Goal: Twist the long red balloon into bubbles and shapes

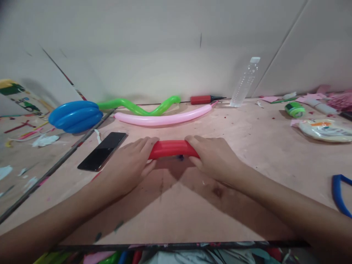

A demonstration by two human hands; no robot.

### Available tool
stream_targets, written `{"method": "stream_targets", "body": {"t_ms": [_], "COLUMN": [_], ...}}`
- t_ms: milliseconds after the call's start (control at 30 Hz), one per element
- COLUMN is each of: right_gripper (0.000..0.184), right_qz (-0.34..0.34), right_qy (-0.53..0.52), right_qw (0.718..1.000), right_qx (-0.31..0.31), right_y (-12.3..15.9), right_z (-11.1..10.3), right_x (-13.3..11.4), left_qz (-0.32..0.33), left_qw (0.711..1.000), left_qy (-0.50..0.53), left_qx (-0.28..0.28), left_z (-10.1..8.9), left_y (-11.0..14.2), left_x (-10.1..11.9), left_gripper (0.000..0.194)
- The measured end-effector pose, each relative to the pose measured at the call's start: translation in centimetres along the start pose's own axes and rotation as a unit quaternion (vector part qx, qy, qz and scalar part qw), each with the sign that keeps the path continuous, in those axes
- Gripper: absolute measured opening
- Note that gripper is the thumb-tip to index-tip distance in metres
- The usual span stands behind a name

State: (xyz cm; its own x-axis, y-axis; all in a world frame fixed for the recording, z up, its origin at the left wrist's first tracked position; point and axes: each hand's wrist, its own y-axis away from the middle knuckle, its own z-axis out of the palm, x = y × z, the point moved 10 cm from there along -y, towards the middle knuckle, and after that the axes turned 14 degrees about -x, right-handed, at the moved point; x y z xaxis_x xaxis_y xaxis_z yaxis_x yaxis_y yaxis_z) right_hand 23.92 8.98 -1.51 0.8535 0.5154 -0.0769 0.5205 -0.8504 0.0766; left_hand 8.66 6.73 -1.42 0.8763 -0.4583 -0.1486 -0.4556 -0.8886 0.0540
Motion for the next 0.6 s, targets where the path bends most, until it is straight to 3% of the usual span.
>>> {"method": "stream_targets", "body": {"t_ms": [100, 200, 433, 600], "right_gripper": [0.023, 0.023, 0.026, 0.033], "right_qz": [0.001, -0.014, -0.044, -0.068], "right_qy": [-0.005, -0.016, -0.013, 0.028], "right_qw": [1.000, 0.999, 0.998, 0.997], "right_qx": [-0.025, -0.044, -0.036, -0.036], "right_y": [0.0, 0.1, 0.0, 0.0], "right_z": [-0.3, -0.1, 1.2, 2.4], "right_x": [0.4, 0.2, -1.0, -3.0], "left_qz": [-0.035, -0.006, 0.010, 0.030], "left_qw": [0.994, 0.990, 0.993, 0.996], "left_qy": [0.078, 0.117, 0.094, 0.049], "left_qx": [-0.062, -0.075, -0.077, -0.068], "left_z": [0.7, 1.0, 1.5, 1.5], "left_y": [-0.2, -0.4, -0.7, -0.3], "left_x": [-2.0, -2.2, -0.9, 1.4], "left_gripper": [0.040, 0.045, 0.045, 0.042]}}
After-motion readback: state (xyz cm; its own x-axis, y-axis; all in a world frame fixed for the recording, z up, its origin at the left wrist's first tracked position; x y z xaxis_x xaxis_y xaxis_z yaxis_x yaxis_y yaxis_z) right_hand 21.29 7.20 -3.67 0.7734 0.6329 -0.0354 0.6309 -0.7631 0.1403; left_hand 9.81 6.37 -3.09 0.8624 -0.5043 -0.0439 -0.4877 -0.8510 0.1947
